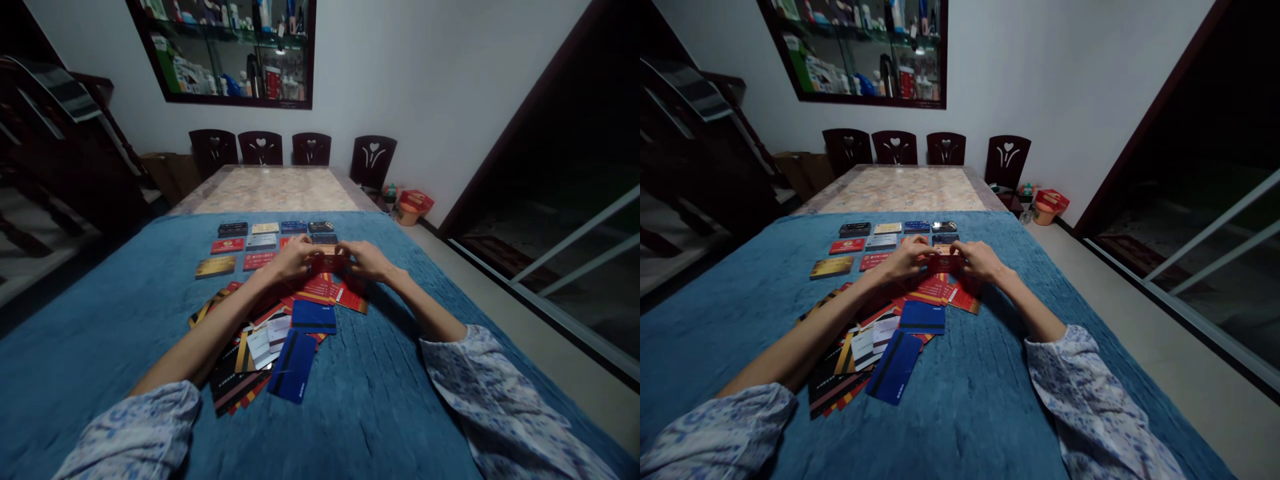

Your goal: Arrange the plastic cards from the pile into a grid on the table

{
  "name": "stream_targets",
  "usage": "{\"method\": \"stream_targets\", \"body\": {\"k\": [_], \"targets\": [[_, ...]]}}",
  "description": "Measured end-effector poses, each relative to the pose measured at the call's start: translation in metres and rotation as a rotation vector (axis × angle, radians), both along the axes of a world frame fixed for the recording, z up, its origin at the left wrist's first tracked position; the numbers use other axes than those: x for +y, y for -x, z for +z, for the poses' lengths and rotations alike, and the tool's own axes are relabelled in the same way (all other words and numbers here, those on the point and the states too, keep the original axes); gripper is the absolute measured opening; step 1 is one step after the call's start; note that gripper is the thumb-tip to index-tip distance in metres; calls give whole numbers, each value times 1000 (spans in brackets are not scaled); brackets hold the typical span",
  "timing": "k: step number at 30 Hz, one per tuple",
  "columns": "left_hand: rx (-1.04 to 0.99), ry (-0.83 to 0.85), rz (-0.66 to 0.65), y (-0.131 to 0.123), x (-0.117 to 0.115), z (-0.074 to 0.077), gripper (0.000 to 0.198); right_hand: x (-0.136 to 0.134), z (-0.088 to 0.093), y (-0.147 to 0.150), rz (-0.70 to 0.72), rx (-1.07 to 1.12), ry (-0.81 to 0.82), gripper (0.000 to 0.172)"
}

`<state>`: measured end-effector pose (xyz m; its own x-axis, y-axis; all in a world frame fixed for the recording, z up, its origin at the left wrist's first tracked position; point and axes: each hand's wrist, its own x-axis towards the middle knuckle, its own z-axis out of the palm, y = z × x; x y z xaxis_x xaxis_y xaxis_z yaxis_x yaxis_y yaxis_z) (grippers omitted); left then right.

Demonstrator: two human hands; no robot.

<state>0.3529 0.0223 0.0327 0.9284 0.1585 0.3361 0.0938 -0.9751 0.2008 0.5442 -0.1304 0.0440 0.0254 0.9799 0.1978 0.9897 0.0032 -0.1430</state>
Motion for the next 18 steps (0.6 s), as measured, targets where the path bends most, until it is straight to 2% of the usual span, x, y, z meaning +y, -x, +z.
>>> {"method": "stream_targets", "body": {"k": [4,10,18], "targets": [[38,-61,10,0,-3,-2,34,-1,2,4,-18,-64,23,35],[128,-134,98,1,-13,-2,36,-3,7,12,-77,-158,78,37],[156,-119,148,1,-20,-2,33,1,-3,16,-163,-111,64,34]]}}
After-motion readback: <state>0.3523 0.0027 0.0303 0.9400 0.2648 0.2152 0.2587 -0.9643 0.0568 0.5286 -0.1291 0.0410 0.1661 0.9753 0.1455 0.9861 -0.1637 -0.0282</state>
